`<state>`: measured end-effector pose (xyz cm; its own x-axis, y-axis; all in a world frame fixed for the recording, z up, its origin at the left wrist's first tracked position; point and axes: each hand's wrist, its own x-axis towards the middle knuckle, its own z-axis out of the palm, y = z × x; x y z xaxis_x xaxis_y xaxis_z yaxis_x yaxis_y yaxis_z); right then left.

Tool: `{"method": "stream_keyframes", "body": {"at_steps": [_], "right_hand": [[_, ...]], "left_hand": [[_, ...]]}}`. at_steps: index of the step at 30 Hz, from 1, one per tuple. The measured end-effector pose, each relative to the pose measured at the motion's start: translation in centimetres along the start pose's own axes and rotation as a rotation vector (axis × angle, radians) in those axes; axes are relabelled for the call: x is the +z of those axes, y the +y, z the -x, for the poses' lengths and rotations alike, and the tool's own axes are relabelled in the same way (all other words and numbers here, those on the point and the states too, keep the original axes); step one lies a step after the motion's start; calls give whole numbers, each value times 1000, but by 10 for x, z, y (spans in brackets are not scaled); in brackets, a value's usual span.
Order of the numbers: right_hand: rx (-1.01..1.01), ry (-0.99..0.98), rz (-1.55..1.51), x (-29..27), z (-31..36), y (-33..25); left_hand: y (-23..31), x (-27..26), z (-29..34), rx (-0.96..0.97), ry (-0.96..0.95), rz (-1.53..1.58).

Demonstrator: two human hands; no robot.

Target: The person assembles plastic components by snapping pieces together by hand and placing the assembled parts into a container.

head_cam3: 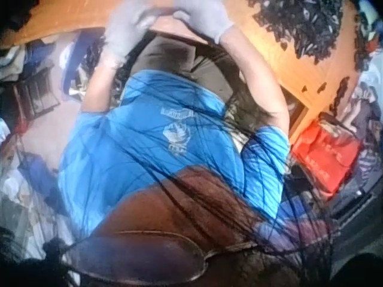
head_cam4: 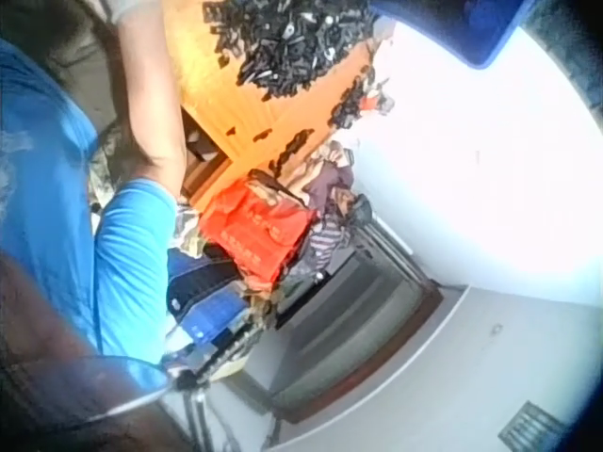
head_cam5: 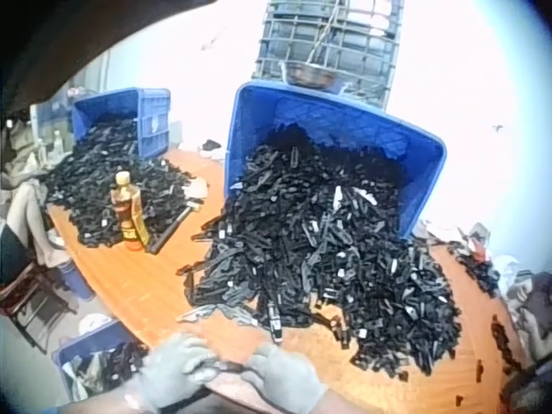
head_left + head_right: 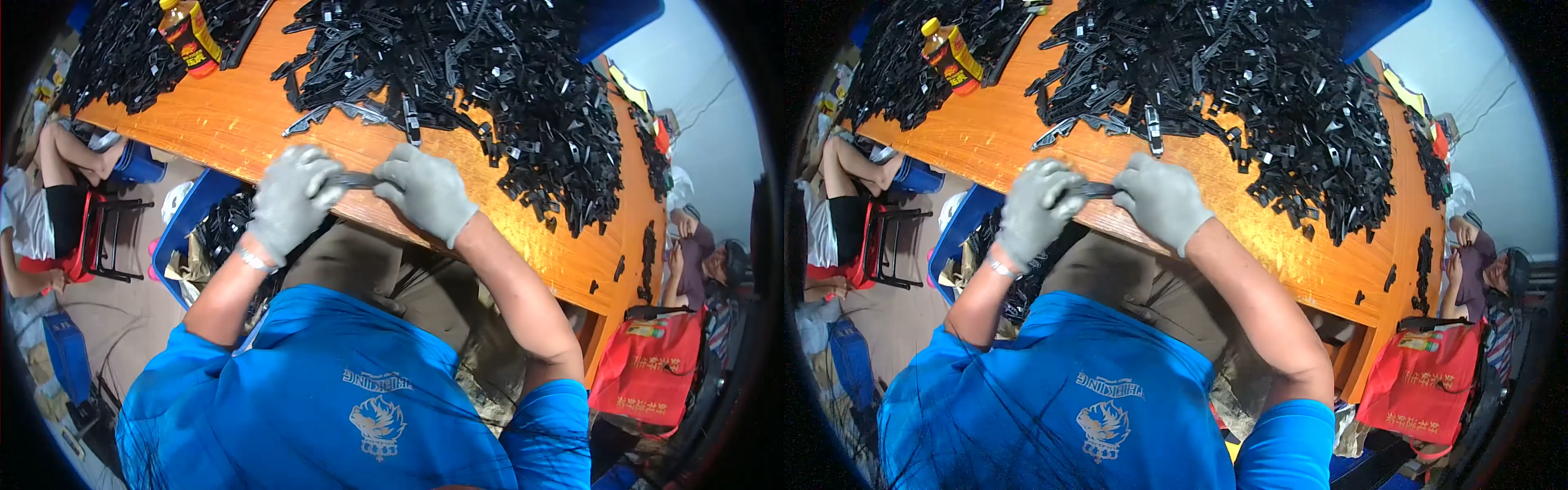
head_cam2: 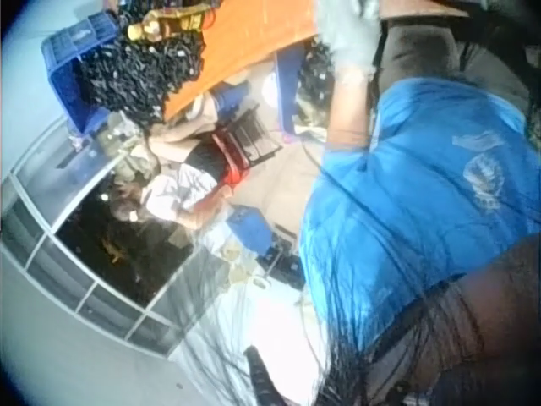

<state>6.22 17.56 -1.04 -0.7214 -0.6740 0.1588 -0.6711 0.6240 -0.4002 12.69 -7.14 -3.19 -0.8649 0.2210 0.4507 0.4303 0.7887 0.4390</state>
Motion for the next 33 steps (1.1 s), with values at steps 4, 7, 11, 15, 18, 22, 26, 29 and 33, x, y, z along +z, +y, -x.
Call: {"method": "stream_keyframes", "body": {"at_steps": [4, 7, 11, 15, 18, 22, 26, 29, 33], "right_hand": [[171, 254, 72, -38, 37, 43], [437, 368, 344, -56, 36, 73], [519, 239, 500, -51, 38, 97], [396, 257, 456, -36, 32, 88], [299, 318, 401, -31, 35, 79], [340, 276, 271, -33, 44, 73], [398, 263, 43, -33, 48, 61], [484, 261, -61, -35, 56, 39], [334, 256, -41, -20, 71, 15]], "left_hand": [[-19, -65, 39, -133, 77, -86], [-31, -78, 53, -254, 225, -83], [-33, -45, 10, -144, 219, -193], [-35, -22, -23, -292, 103, -238], [-37, -14, -33, -356, 37, -267], [-40, -2, -34, -303, 77, -248], [-39, -4, -22, -288, 188, -146], [-16, -14, -12, -303, 174, 146], [13, -1, -6, -28, -46, 32]]}}
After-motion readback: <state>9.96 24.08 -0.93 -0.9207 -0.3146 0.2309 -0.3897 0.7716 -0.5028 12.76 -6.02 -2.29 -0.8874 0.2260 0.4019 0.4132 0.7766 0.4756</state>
